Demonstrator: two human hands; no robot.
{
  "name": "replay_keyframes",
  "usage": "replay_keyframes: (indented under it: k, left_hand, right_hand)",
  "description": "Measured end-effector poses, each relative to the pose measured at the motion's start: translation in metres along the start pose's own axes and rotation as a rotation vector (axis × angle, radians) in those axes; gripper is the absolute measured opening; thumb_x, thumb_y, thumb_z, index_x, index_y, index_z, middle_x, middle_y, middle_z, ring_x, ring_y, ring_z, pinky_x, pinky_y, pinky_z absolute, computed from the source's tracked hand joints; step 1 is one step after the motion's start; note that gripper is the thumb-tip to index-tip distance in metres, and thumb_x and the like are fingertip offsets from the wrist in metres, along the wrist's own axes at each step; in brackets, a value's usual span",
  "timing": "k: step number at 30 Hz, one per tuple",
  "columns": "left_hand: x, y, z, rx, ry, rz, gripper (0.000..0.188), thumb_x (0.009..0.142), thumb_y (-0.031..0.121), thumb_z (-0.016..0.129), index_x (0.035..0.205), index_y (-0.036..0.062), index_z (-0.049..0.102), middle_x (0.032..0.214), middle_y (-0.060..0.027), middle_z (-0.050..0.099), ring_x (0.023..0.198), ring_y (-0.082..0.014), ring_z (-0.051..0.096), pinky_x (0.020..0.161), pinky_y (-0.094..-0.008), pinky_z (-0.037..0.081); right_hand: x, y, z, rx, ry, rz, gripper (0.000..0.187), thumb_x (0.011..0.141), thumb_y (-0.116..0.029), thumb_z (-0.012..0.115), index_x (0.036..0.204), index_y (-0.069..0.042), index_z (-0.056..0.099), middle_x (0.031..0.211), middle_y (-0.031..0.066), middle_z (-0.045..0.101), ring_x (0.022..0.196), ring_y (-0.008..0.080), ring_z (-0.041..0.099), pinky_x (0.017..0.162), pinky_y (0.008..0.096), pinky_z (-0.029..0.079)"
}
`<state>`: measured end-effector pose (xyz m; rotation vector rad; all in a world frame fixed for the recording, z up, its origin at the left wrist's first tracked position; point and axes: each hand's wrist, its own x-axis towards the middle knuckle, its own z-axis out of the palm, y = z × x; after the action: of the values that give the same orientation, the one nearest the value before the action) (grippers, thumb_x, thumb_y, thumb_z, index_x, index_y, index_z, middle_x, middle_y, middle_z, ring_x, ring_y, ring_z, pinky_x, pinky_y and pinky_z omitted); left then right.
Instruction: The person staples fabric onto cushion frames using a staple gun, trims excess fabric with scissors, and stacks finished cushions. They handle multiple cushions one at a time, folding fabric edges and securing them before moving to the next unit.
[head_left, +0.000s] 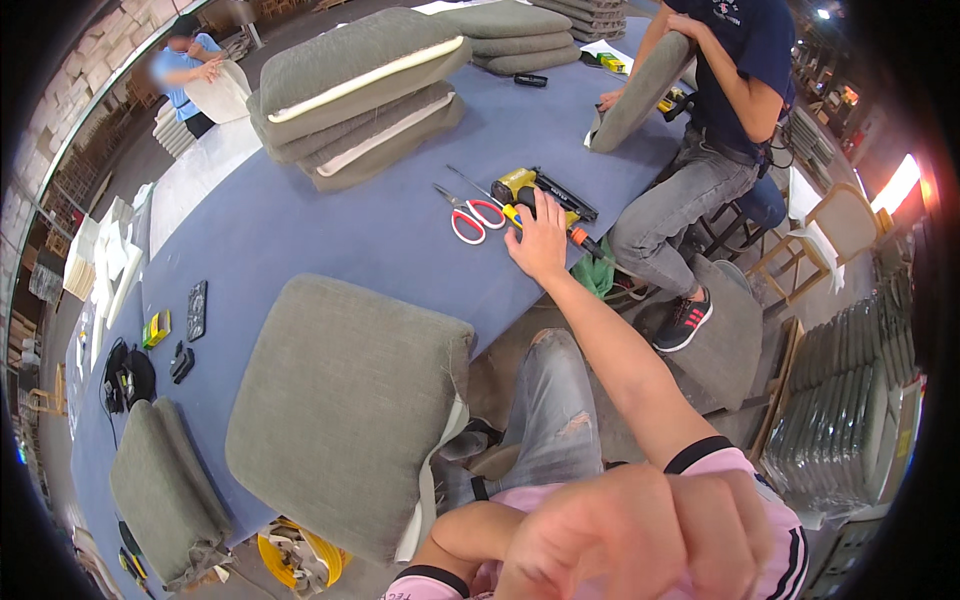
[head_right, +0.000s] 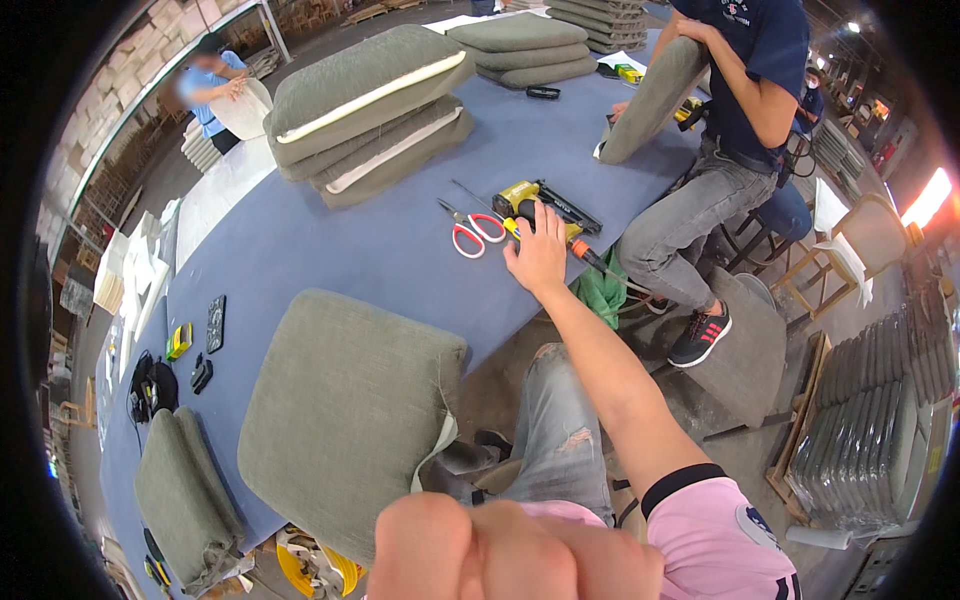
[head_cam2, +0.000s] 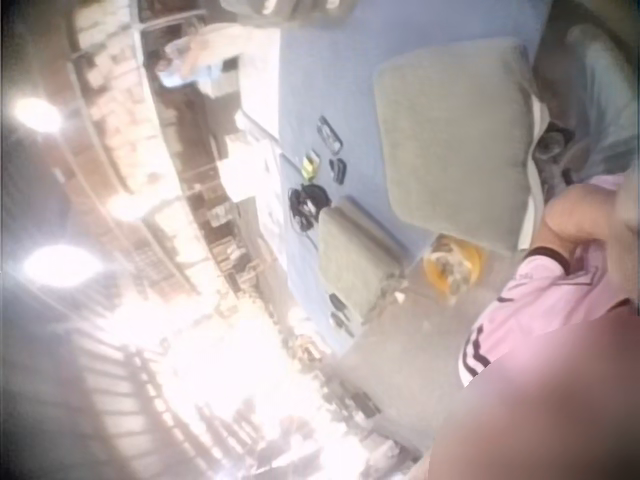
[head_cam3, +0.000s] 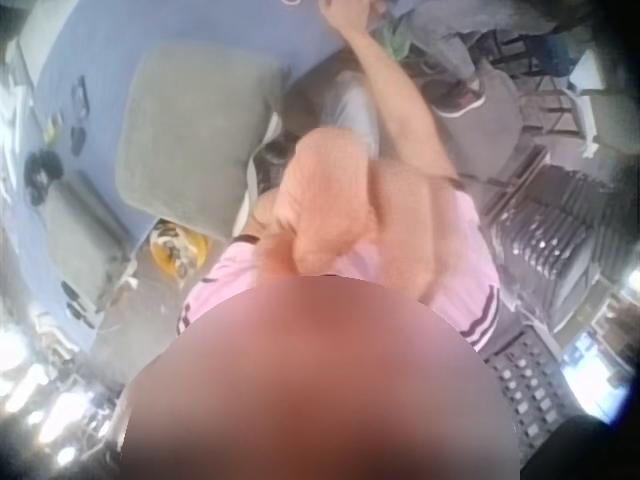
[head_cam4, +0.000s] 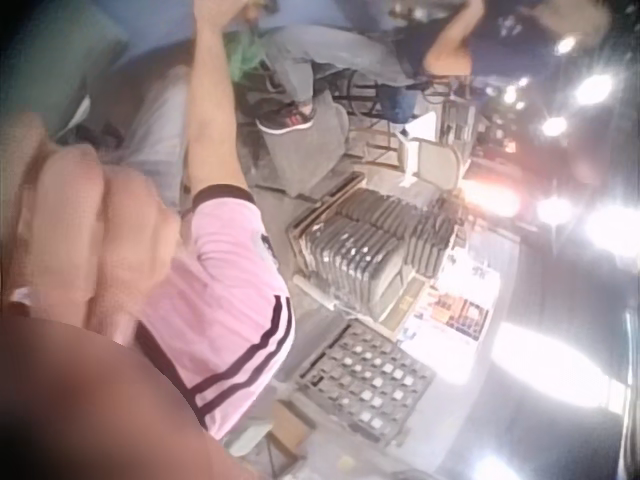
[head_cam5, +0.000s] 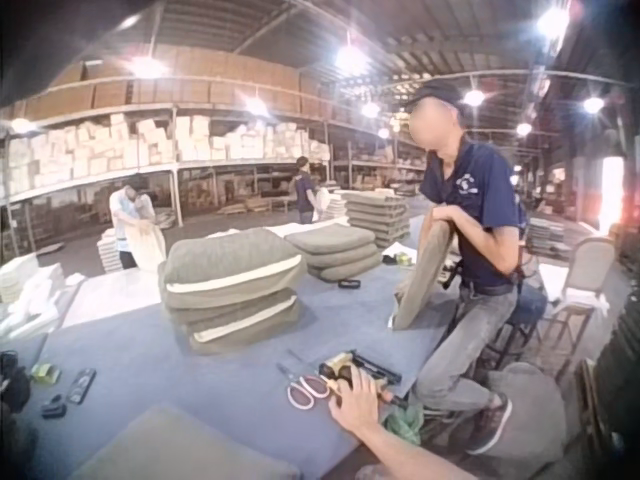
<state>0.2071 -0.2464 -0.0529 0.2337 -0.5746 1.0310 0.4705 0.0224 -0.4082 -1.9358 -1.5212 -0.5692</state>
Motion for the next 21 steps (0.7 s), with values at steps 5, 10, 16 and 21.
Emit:
replay_keyframes:
  k: [5,10,16,21]
  left_hand:
    - [-0.006,-0.021,-0.049,-0.003,-0.239,0.287,0.022,0.117,0.034,0.058,0.109,0.0153,0.068,0.095,-0.0156,0.07,0.09,-0.0295,0.065,0.076,-0.0376,0.055]
    - [-0.006,-0.009,-0.051,0.213,-0.294,0.408,0.025,0.117,0.036,0.062,0.114,0.0214,0.082,0.109,-0.026,0.074,0.093,-0.0306,0.068,0.078,-0.0368,0.058]
    - [-0.02,-0.026,-0.022,-0.021,-0.241,0.368,0.038,0.116,0.047,0.059,0.124,0.0195,0.084,0.114,-0.0368,0.071,0.097,-0.0387,0.07,0.082,-0.0451,0.058]
    - [-0.033,-0.015,-0.02,-0.023,-0.116,0.21,0.042,0.115,0.041,0.058,0.123,0.0064,0.08,0.115,-0.0365,0.07,0.098,-0.0421,0.069,0.083,-0.0465,0.057]
  right_hand:
    - [0.004,-0.011,0.005,0.015,0.006,-0.008,0.053,0.088,-0.029,0.078,0.134,-0.003,0.074,0.163,0.0285,0.052,0.153,0.0468,0.046,0.13,0.0585,0.034]
    - [0.005,-0.006,0.006,0.016,-0.002,-0.02,0.053,0.087,-0.027,0.077,0.134,-0.004,0.071,0.165,0.0286,0.051,0.154,0.0479,0.045,0.129,0.0601,0.034]
    - [0.005,-0.013,0.002,-0.004,-0.018,-0.029,0.051,0.09,-0.028,0.076,0.134,-0.003,0.072,0.165,0.0277,0.05,0.155,0.046,0.043,0.131,0.0582,0.033]
    - [0.005,-0.014,0.004,0.003,-0.026,-0.023,0.051,0.092,-0.029,0.075,0.135,-0.003,0.072,0.166,0.0269,0.05,0.156,0.0457,0.042,0.131,0.0587,0.032]
